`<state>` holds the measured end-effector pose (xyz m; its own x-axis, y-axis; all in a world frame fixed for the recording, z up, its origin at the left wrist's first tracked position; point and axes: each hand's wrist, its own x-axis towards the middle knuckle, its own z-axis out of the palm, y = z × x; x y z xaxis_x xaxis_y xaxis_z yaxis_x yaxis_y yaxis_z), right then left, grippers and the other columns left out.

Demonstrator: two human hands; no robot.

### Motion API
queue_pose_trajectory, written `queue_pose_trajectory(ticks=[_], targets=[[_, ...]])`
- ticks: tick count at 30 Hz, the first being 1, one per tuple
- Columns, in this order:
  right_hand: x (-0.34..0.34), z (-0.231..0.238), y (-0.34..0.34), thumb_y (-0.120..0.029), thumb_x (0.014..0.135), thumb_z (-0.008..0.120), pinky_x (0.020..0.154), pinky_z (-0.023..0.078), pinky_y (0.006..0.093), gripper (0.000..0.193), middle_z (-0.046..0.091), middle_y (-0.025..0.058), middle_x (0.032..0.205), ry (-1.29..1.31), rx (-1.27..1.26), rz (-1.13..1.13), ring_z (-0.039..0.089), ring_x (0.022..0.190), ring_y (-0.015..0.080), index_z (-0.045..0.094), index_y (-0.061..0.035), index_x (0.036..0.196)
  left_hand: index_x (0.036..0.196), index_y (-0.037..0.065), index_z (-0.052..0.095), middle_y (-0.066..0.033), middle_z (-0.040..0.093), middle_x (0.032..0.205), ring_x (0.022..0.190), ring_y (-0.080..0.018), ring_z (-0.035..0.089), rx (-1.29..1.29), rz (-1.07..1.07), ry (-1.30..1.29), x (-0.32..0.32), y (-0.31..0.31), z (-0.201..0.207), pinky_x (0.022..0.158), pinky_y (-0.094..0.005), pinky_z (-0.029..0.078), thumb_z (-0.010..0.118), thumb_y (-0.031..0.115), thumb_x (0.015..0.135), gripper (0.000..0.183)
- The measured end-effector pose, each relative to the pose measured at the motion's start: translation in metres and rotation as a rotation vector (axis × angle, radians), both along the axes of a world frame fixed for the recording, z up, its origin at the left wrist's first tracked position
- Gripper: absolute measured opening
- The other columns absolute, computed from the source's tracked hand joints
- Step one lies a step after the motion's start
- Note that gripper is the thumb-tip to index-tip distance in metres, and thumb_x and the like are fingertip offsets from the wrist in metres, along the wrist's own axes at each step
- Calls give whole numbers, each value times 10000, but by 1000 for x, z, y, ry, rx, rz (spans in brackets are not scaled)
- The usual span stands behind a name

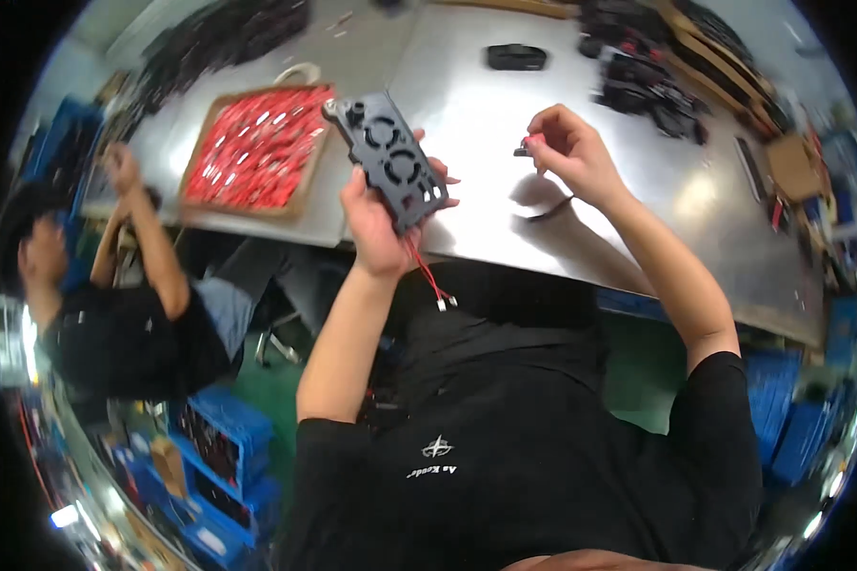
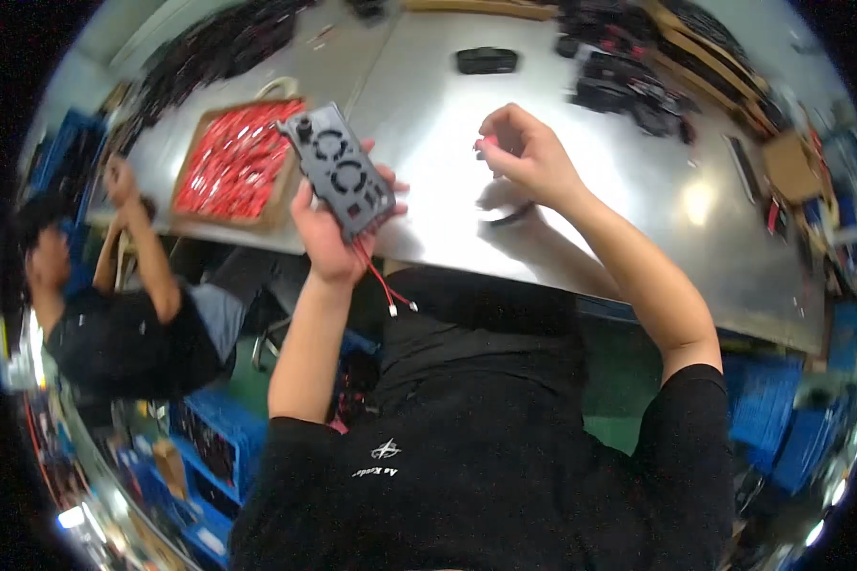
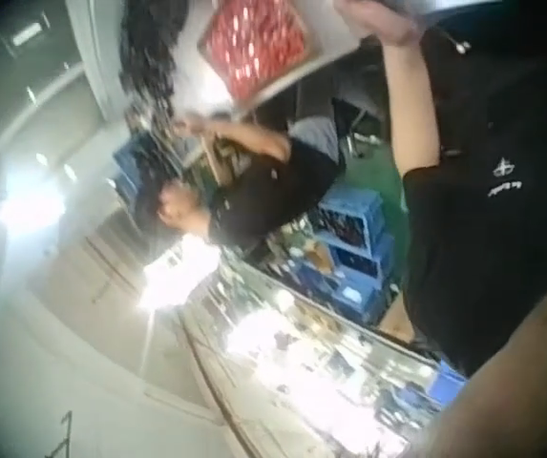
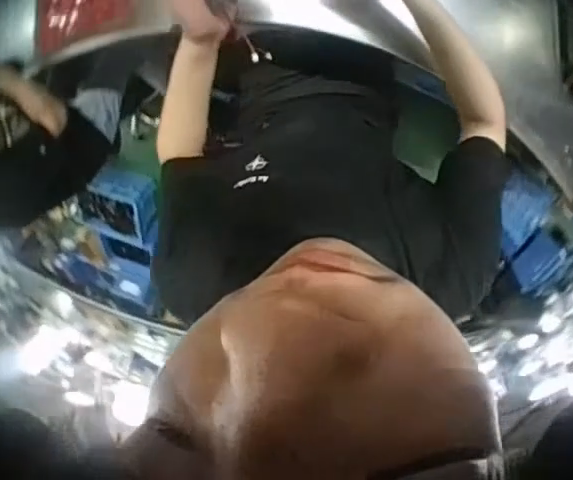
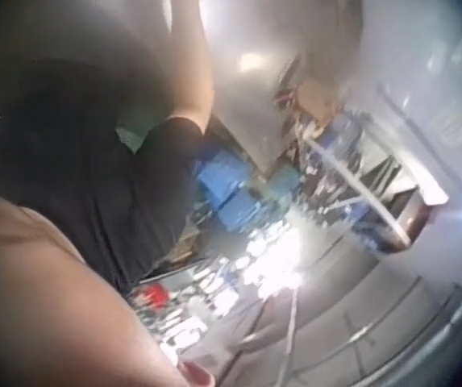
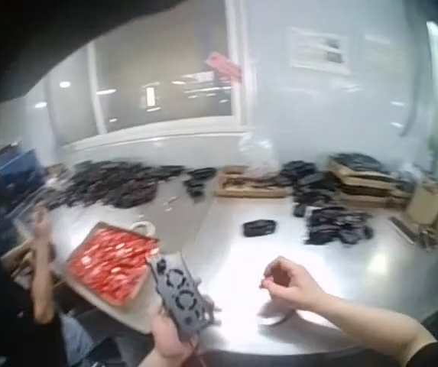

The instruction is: Assembling electronic cooling fan units by inserting small components and using pliers to secure parts.

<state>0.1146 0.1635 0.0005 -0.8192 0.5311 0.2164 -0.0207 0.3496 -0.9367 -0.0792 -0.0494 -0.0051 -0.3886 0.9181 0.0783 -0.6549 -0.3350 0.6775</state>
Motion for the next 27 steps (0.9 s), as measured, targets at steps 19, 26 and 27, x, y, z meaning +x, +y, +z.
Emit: queue_pose_trajectory(ticks=[19, 26, 27], targets=[[82, -21, 30, -55, 939, 728, 754, 528, 240, 170, 713, 23, 949, 208, -91, -271, 646, 807, 65, 657, -8, 1087, 1516, -12, 373, -115, 623, 1126, 987, -215, 653, -29, -131, 477, 106, 202, -18, 911, -354, 532, 360, 646, 989, 843], [80, -22, 25, -89, 973, 712, 652, 514, 227, 118, 665, 9, 854, 233, -520, -179, 623, 735, 59, 616, -27, 1003, 1494, -37, 374, -129, 571, 1179, 1021, -225, 620, 0, 28, 676, 109, 197, -31, 857, -358, 534, 488, 691, 909, 941], [79, -20, 23, -107, 981, 716, 640, 519, 228, 131, 662, 12, 839, 244, -619, -147, 626, 720, 63, 614, -28, 1003, 1482, -41, 380, -134, 568, 1183, 1023, -230, 616, 32, 65, 752, 108, 196, -32, 843, -356, 534, 502, 687, 904, 937]])
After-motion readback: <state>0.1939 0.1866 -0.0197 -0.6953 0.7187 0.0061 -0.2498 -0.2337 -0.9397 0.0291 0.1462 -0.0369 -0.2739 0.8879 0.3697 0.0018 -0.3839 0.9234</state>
